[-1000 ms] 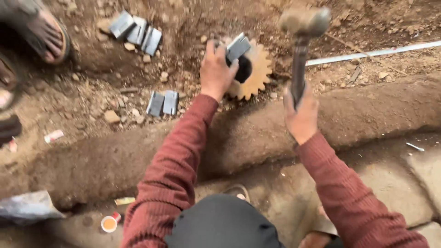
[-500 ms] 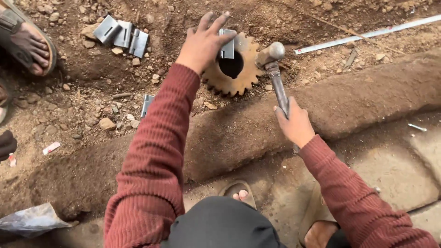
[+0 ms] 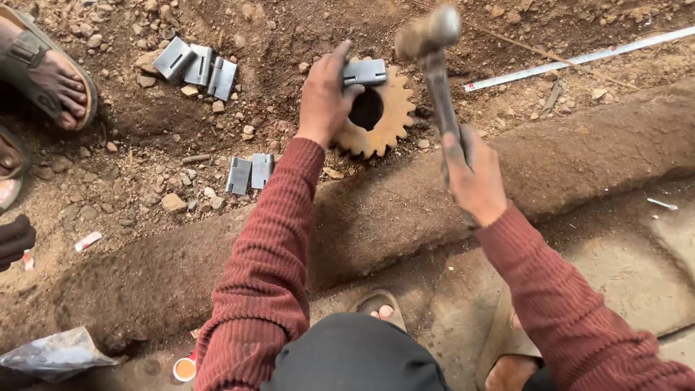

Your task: The person places metal hinges into the teeth of a large gear and strikes them with a hammer to secure them. They work around the gear, picking up hinges from the ground and tapping them into position one by one.

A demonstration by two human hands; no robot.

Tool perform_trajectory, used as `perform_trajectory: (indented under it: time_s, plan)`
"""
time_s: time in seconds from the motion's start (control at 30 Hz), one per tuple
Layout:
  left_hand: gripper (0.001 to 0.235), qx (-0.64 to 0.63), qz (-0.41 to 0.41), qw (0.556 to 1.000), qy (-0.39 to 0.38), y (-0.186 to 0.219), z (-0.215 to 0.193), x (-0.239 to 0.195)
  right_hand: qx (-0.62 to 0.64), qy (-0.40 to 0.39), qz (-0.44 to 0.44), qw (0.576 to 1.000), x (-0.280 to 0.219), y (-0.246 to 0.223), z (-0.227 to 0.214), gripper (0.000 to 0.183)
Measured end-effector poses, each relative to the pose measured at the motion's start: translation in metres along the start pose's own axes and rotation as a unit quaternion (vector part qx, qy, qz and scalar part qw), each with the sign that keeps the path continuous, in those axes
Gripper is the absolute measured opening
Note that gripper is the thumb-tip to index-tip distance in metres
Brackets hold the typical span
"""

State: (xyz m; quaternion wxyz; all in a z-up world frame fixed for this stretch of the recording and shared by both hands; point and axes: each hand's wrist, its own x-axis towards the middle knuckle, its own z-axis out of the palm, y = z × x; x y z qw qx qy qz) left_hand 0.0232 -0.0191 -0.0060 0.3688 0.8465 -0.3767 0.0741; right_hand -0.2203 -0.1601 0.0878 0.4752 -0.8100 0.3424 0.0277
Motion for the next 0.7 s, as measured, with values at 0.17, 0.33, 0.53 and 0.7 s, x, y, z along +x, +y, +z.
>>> perform_trajectory:
  time_s: [0.17, 0.33, 0.53, 0.7]
  plan:
    - [0.106, -0.166, -0.068, 0.983, -0.025, -0.017, 0.016, -0.003, -0.022, 0.068, -0.141, 0.987, 0.042, 0.005, 0.031, 0.036]
    - [0.114, -0.14, -0.062, 0.988, -0.018, -0.018, 0.013, 0.0, -0.045, 0.006, -0.049, 0.998, 0.029, -0.028, 0.007, 0.038]
    - [0.122, -0.15, -0.075, 0.986, -0.021, -0.019, 0.014, 0.002, 0.215, 0.104, -0.332, 0.913, 0.016, -0.066, -0.043, 0.043]
    - [0.125, -0.16, -0.07, 0.984, -0.016, -0.027, 0.02, -0.002, 0.17, 0.218, -0.338, 0.9, 0.087, 0.047, 0.035, 0.056]
